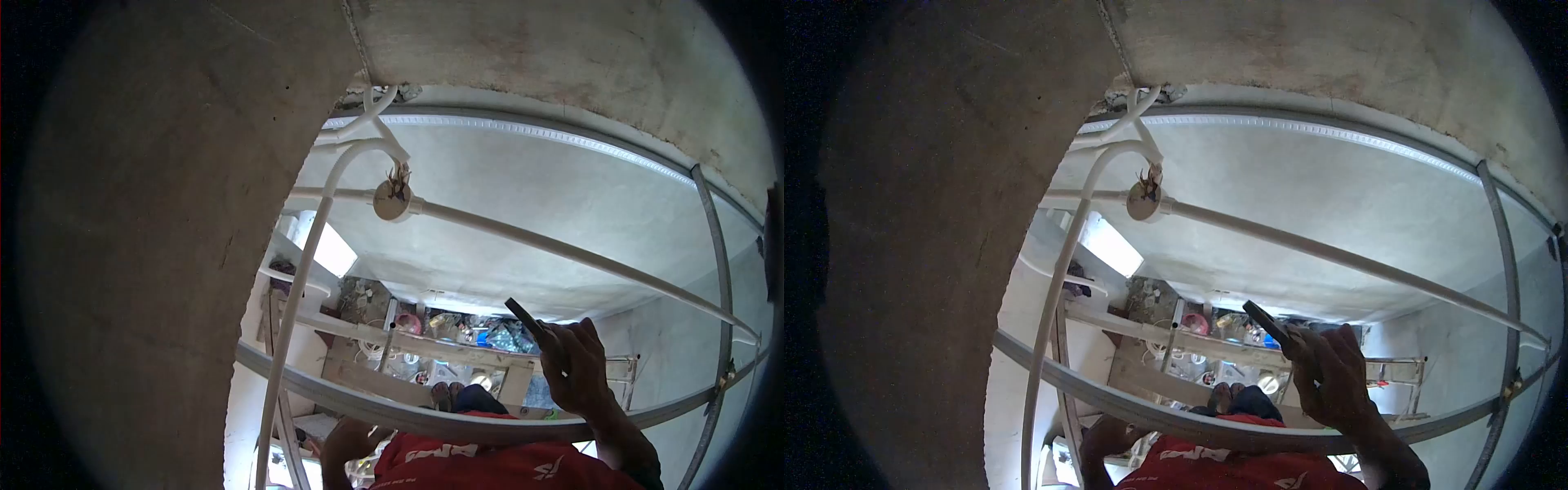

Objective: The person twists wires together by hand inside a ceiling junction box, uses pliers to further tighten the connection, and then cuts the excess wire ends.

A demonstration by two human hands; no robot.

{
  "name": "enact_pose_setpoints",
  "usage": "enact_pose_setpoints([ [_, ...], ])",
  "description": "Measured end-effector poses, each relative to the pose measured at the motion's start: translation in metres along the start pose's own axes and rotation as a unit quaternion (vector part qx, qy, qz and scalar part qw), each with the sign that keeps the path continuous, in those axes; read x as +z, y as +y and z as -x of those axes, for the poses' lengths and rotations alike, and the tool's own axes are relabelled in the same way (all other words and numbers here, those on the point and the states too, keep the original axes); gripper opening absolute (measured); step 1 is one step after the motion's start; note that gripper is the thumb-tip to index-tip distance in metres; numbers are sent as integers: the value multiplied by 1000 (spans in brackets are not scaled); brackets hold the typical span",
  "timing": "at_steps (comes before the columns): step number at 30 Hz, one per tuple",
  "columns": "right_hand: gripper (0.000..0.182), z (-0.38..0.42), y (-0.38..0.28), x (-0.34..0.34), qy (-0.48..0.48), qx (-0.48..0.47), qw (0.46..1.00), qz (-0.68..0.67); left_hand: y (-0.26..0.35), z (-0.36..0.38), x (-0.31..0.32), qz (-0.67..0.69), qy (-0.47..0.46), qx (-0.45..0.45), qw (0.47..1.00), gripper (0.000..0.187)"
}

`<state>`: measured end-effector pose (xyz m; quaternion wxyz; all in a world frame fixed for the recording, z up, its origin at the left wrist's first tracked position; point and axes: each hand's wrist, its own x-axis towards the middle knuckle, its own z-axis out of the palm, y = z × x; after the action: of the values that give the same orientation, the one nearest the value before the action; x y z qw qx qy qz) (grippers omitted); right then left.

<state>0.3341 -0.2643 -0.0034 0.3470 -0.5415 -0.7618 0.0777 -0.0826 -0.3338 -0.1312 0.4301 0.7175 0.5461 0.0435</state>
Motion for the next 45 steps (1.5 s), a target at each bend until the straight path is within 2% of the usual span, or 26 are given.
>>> enact_pose_setpoints([
  [1, 29, 2, 0, 1, -2, -1, 1000, -5, 20, 16, -13, 0, 1, -5, 1000, 34],
  [3, 24, 6, 1, 6, -20, -8, 1000, -9, 74, 34, -56, 40, -129, -9, 991, 31],
  [5, 23, 7, -6, 9, -33, 6, 999, -28, 104, 40, -81, 115, -75, 207, 969, 32],
  [7, 25, 9, -10, 13, -19, 19, 998, -48, 134, 31, -101, 162, -10, 280, 946, 39],
  [8, 28, 10, -13, 11, -23, 7, 999, -49, 163, 25, -101, 277, 114, 265, 916, 41],
  [9, 28, 9, -13, 9, -25, 1, 998, -50, 164, 6, -120, 140, 98, 213, 962, 37],
  [10, 28, 9, -13, 7, -24, -18, 999, -32, 185, -21, -137, 106, 163, 217, 957, 27],
  [11, 28, 10, -13, 6, -22, -37, 999, -14, 200, -47, -147, -25, 264, 169, 949, 13],
  [12, 28, 12, -13, 5, -23, -40, 999, -11, 217, -76, -156, 90, 325, 165, 927, 13],
  [14, 27, 21, -12, 7, -11, 92, 989, -118, 211, -144, -181, 84, 407, 193, 889, 22],
  [17, 27, 18, -11, 0, -4, 119, 986, -120, 193, -203, -203, 59, 474, 203, 855, 24],
  [19, 27, 14, -5, -2, 3, 103, 989, -110, 177, -228, -203, 32, 493, 188, 849, 23],
  [21, 24, 7, 3, -7, -36, -82, 994, 56, 166, -244, -200, -81, 528, 229, 814, 20],
  [22, 23, 3, 1, -8, -20, -32, 999, -8, 164, -246, -193, -128, 549, 213, 798, 17],
  [25, 22, -8, 25, -26, -87, 23, 990, -110, 160, -255, -193, -104, 522, 195, 824, 16],
  [26, 26, -25, 26, -35, -109, 4, 993, -44, 156, -260, -193, -63, 518, 204, 829, 18],
  [27, 29, -46, 13, -45, -116, 60, 990, -51, 155, -262, -193, -53, 520, 198, 829, 18],
  [28, 29, -69, -3, -42, -83, 72, 993, 44, 156, -261, -194, -43, 514, 212, 830, 20],
  [29, 38, -95, -5, -38, -62, 113, 991, 18, 156, -260, -194, -35, 508, 227, 830, 21],
  [31, 79, -150, 8, -36, -164, 83, 982, -48, 154, -263, -193, -23, 503, 237, 831, 23],
  [33, 87, -205, -20, -13, -139, 4, 988, -63, 155, -267, -186, 0, 542, 231, 808, 24],
  [35, 39, -261, 8, 25, -99, -109, 989, 32, 157, -263, -185, -2, 518, 223, 826, 24],
  [36, 19, -281, 10, 44, -91, -88, 991, -35, 156, -262, -183, -17, 520, 235, 821, 23],
  [39, 30, -313, 21, 85, -140, -33, 981, -129, 156, -260, -184, -27, 518, 246, 819, 22],
  [42, 41, -325, 20, 86, -193, -32, 974, -114, 160, -253, -187, -24, 511, 235, 826, 21],
  [45, 38, -322, 9, 81, -178, -11, 976, -127, 163, -250, -184, -26, 510, 228, 829, 20],
])
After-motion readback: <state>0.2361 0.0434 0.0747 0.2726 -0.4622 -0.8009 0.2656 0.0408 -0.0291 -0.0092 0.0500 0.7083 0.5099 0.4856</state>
